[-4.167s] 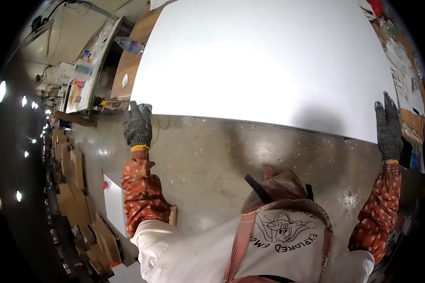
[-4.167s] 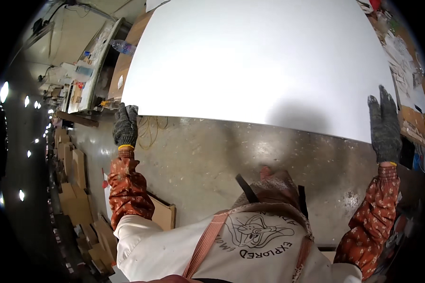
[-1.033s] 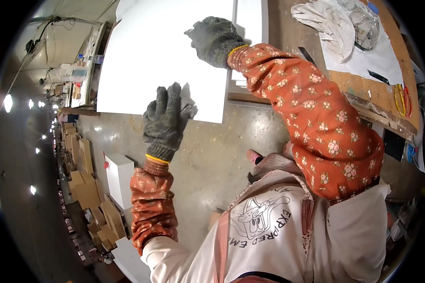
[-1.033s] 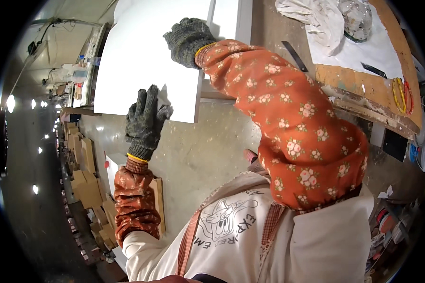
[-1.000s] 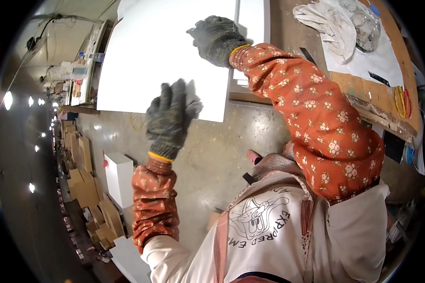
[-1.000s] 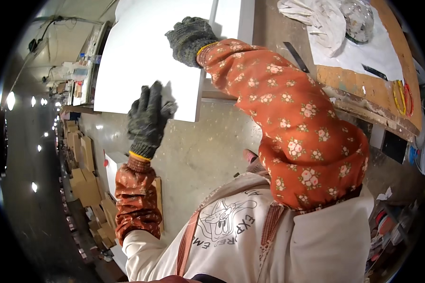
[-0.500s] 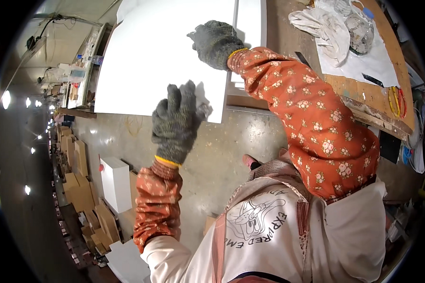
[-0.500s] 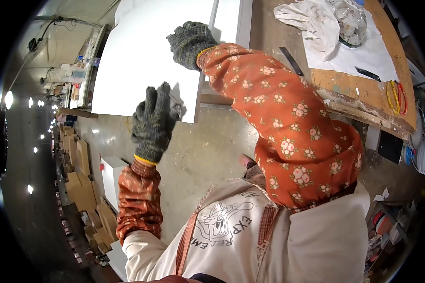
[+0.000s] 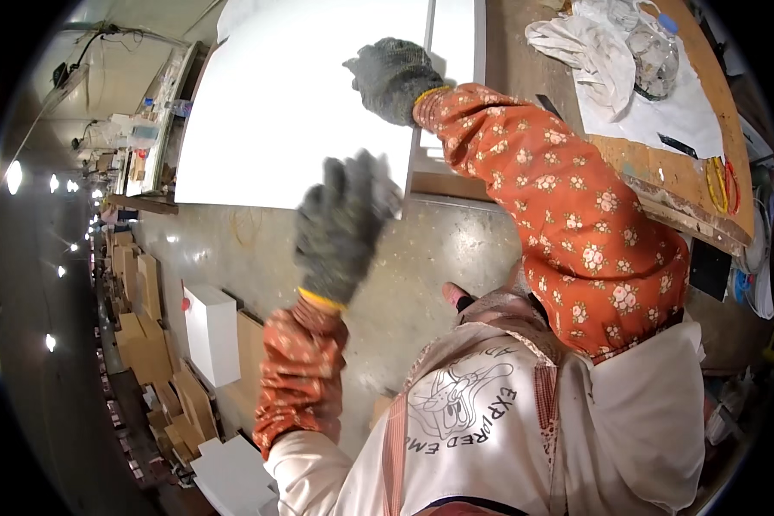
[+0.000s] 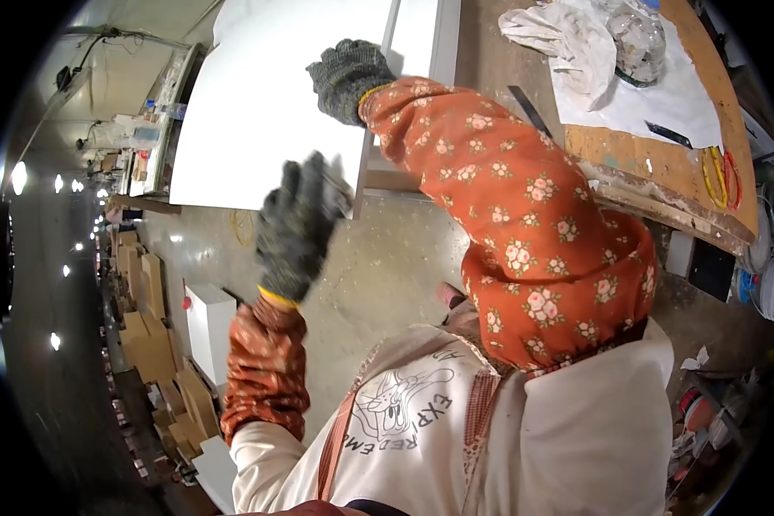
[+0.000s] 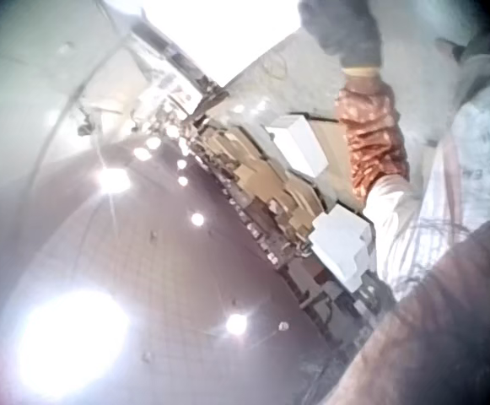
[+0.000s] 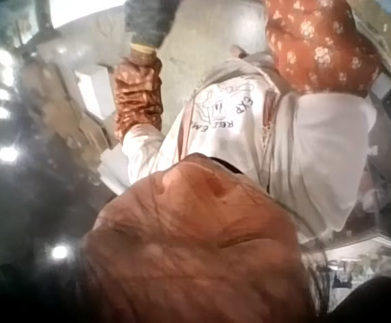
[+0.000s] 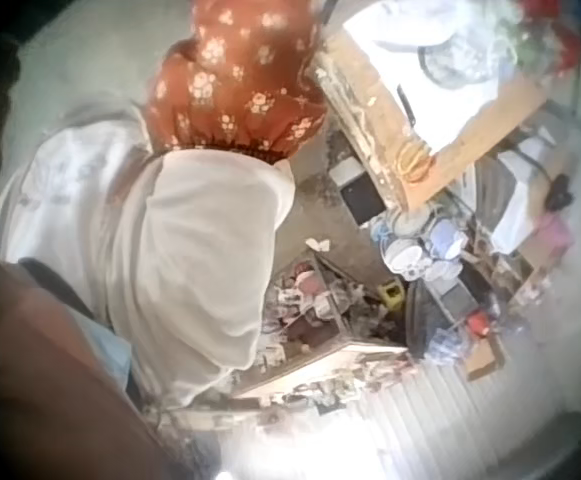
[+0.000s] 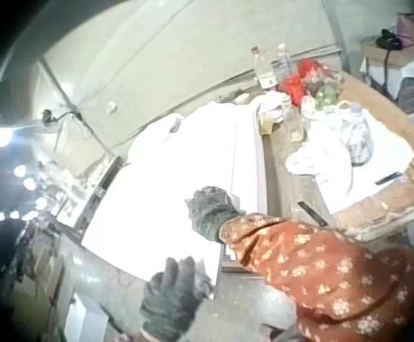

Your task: The person wipes the surfaces and edges of white wooden boards with a cloth. They hold a clear bottle in one hand and rub a cloth over the boards, occasionally lifting and turning them to reach different areas.

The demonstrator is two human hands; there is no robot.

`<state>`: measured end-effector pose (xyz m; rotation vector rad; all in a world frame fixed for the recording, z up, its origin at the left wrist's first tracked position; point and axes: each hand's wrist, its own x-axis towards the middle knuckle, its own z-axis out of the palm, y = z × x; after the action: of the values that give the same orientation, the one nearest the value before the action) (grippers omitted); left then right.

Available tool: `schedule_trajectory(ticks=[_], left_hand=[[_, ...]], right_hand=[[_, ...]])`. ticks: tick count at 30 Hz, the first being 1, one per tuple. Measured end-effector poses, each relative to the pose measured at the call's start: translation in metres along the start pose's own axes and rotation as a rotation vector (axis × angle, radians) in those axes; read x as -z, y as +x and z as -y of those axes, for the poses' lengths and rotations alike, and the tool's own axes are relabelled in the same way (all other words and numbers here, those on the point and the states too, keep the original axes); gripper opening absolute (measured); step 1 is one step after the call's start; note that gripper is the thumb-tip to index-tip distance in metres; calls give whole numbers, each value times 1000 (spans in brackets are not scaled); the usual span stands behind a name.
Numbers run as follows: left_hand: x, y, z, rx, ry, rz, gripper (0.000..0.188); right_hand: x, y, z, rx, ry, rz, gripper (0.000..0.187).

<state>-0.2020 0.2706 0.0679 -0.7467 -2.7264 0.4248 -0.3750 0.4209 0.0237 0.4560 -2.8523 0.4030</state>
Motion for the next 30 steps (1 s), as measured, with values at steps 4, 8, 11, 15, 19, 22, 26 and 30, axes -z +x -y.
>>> schedule_trajectory(ticks=[4, 8, 11, 15, 19, 22, 26, 30], left_hand=[[-7, 19, 34, 216, -30, 108, 59], [4, -29, -47, 19, -48, -164, 67], [-14, -34, -47, -49, -59, -262, 74], [-52, -68, 28, 295, -77, -278, 65], [-44, -70, 4, 289, -86, -300, 65], [-45, -46, -46, 1, 115, -351, 73], [-49, -48, 18, 378, -265, -379, 59], [-39, -52, 31, 519, -32, -169, 59]], right_hand=[[-32, 11, -22, 18, 93, -243, 35], [7, -5, 3, 38, 219, -27, 33], [2, -11, -17, -31, 406, -41, 31], [-4, -11, -15, -7, 464, -97, 34], [8, -12, -6, 23, 249, -134, 39], [5, -14, -20, 43, 247, -161, 40], [22, -21, -29, -73, 352, 10, 41], [16, -13, 4, 21, 209, 78, 42]])
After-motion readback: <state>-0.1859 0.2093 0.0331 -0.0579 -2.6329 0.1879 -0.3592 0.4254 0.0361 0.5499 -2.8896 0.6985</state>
